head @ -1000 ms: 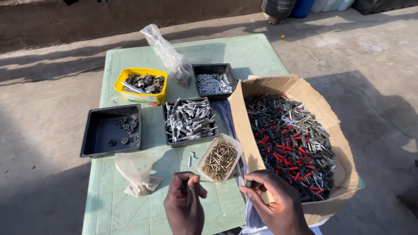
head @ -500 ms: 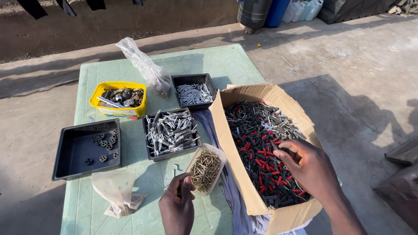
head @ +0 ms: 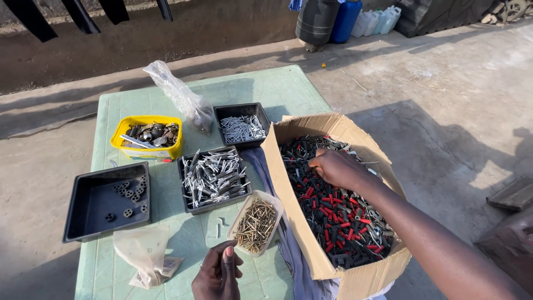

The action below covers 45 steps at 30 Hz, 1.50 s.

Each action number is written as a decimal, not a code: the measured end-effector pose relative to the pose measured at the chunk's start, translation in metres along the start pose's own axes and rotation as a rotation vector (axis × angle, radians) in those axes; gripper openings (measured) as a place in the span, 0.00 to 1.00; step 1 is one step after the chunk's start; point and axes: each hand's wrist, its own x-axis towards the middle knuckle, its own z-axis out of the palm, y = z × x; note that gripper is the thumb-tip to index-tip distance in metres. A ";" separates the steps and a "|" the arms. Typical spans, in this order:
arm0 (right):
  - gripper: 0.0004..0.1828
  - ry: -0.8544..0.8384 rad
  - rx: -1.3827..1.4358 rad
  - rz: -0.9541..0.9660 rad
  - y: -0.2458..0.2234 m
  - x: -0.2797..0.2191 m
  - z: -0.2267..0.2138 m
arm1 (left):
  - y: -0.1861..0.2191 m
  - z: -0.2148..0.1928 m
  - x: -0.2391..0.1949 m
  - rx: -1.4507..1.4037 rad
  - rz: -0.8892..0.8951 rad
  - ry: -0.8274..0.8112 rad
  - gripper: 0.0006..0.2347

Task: Assembling screws and plastic wall plugs by hand

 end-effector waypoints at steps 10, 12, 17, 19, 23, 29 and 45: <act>0.15 -0.070 -0.053 0.044 0.009 0.008 0.014 | -0.015 -0.001 0.001 -0.069 0.058 -0.049 0.14; 0.13 -0.007 -0.032 -0.015 0.011 0.011 0.011 | -0.010 0.003 -0.001 -0.079 0.041 -0.049 0.15; 0.11 0.116 -0.046 -0.106 0.025 0.008 0.023 | -0.012 -0.001 0.001 -0.040 0.027 -0.035 0.14; 0.10 0.130 -0.030 -0.117 0.025 0.003 0.021 | -0.014 -0.003 0.001 -0.039 0.065 -0.037 0.13; 0.10 0.014 0.023 0.037 0.020 -0.009 0.009 | -0.017 -0.001 0.001 -0.042 -0.008 -0.028 0.15; 0.08 0.172 0.364 0.210 0.005 -0.031 -0.017 | -0.013 -0.001 0.000 -0.129 -0.036 -0.051 0.16; 0.18 0.101 0.748 -0.063 -0.142 -0.038 -0.049 | -0.009 0.001 -0.001 -0.306 -0.035 -0.121 0.13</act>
